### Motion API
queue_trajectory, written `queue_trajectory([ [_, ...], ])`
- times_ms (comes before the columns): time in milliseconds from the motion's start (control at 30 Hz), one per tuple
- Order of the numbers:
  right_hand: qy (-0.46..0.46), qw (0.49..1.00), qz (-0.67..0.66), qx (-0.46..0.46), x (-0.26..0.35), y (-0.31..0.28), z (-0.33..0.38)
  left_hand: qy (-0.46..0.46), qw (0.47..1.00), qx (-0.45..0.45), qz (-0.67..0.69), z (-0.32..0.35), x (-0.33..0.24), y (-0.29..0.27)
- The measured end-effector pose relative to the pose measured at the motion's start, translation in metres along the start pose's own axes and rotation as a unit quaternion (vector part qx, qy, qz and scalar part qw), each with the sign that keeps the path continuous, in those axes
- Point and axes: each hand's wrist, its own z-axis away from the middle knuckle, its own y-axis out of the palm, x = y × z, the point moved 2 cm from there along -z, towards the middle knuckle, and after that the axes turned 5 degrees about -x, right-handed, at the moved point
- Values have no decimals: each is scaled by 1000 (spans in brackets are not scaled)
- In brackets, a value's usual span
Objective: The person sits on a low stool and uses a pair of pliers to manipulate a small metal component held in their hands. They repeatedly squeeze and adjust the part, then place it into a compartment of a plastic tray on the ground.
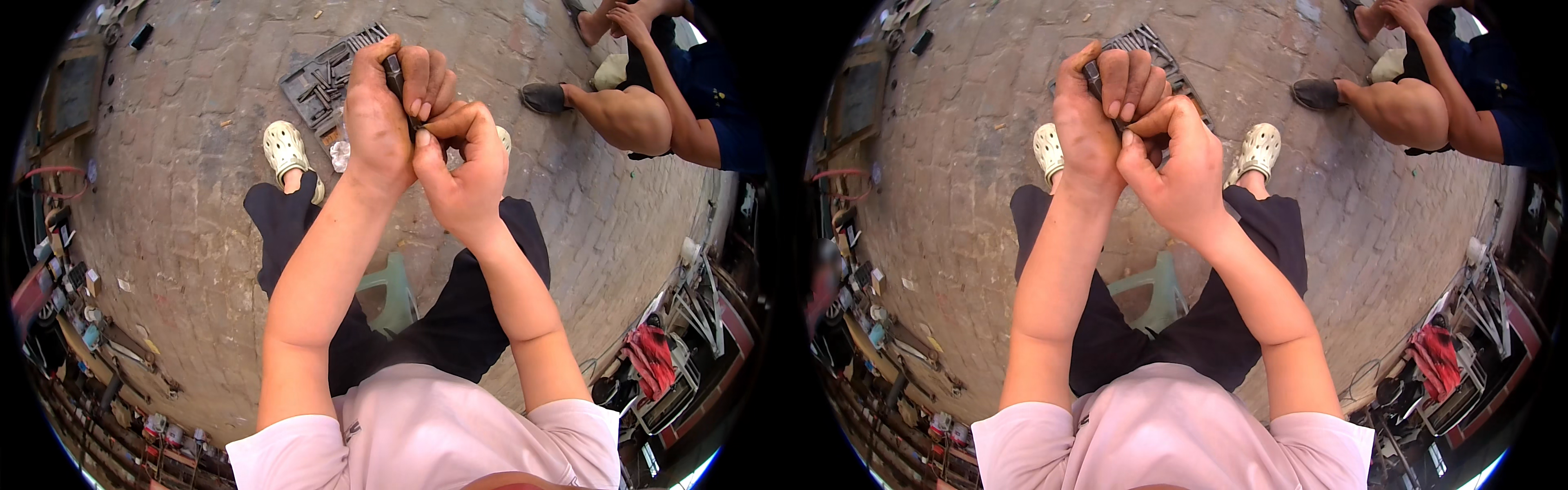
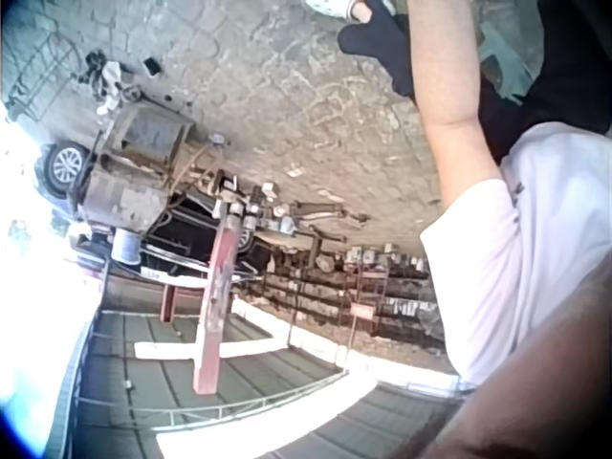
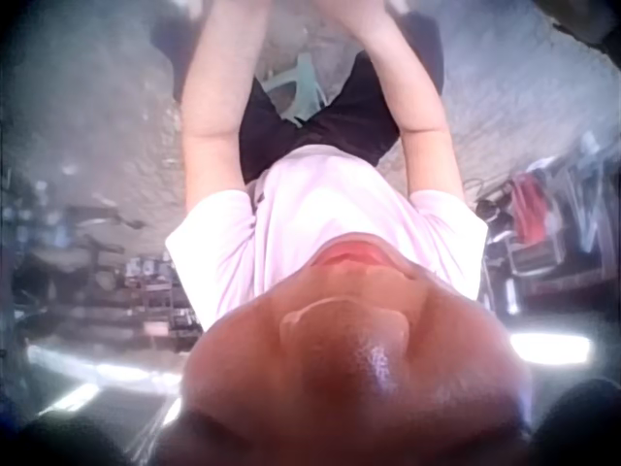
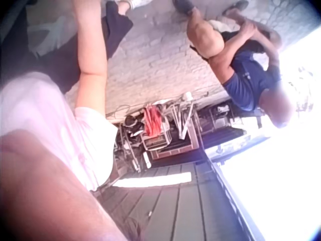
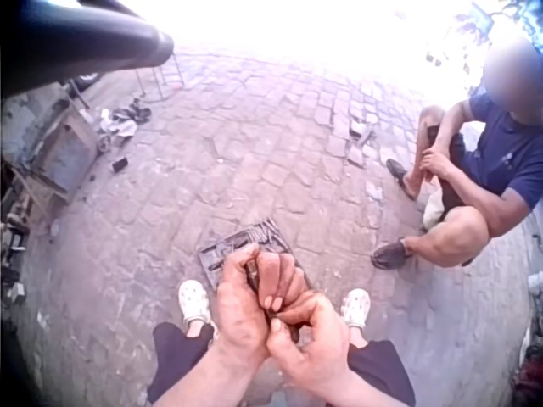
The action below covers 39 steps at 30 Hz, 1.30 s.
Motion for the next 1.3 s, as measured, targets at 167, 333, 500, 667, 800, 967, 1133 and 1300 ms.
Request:
queue_trajectory([
  [167,-17,1000,10,8,-3,0,1,-15,999,14,36,-2,-4,-4],
  [333,-11,1000,20,7,-1,-3,2,-13,1000,8,21,-1,-2,-4],
  [500,6,1000,11,7,2,0,-1,-21,999,-5,29,-1,-2,-1],
  [667,17,1000,12,24,0,0,3,-21,999,17,25,-2,-7,-7],
  [800,9,1000,8,21,1,-1,1,-26,999,25,15,0,-7,-7],
  [967,6,1000,1,14,-1,-4,2,-21,1000,14,18,0,-2,-2],
  [1133,-14,999,14,29,-2,-6,3,-26,999,31,23,0,-4,-6],
  [1300,-37,999,28,5,2,-6,1,-30,999,27,1,1,-1,-3],
])
